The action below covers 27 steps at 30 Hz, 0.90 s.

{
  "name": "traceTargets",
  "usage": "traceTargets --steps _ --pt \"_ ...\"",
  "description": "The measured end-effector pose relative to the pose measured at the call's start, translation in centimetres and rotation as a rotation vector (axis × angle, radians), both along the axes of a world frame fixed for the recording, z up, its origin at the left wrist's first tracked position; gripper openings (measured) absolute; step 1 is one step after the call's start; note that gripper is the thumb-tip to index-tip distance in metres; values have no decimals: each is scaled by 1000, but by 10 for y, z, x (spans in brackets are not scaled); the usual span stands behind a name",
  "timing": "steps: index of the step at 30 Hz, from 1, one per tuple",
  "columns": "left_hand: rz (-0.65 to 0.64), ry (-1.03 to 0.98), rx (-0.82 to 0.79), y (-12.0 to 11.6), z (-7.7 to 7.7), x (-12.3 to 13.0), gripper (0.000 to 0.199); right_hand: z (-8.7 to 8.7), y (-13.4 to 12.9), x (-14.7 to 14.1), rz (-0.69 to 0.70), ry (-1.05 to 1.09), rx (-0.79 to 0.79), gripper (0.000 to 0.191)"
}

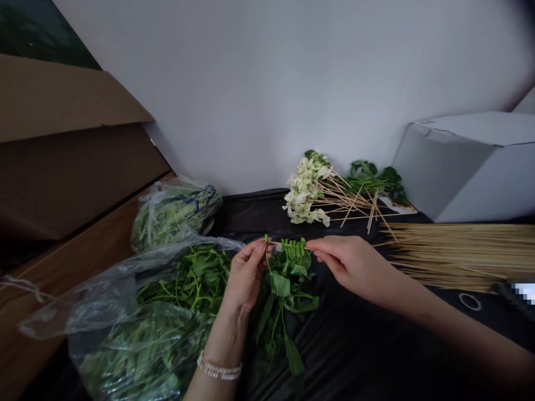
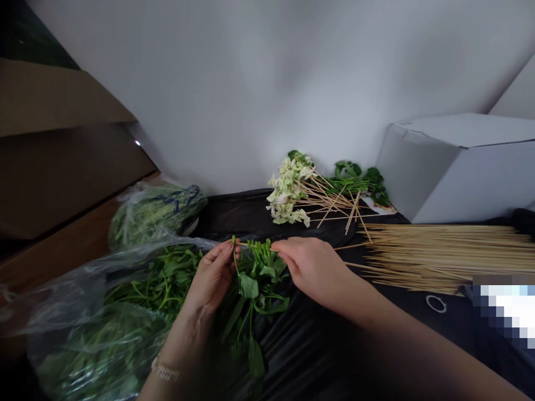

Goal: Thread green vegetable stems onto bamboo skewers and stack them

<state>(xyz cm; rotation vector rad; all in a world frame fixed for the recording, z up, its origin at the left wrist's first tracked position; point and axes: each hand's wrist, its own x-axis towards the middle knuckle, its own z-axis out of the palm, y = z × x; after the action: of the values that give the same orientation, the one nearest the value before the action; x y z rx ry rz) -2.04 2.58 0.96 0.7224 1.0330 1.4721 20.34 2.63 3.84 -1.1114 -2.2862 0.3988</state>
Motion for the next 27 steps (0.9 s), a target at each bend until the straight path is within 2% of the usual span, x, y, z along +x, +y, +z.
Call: traceTargets --steps 27 --pt "-45 -15 10 0 -2 2 34 -3 1 -1 7 -3 1 34"
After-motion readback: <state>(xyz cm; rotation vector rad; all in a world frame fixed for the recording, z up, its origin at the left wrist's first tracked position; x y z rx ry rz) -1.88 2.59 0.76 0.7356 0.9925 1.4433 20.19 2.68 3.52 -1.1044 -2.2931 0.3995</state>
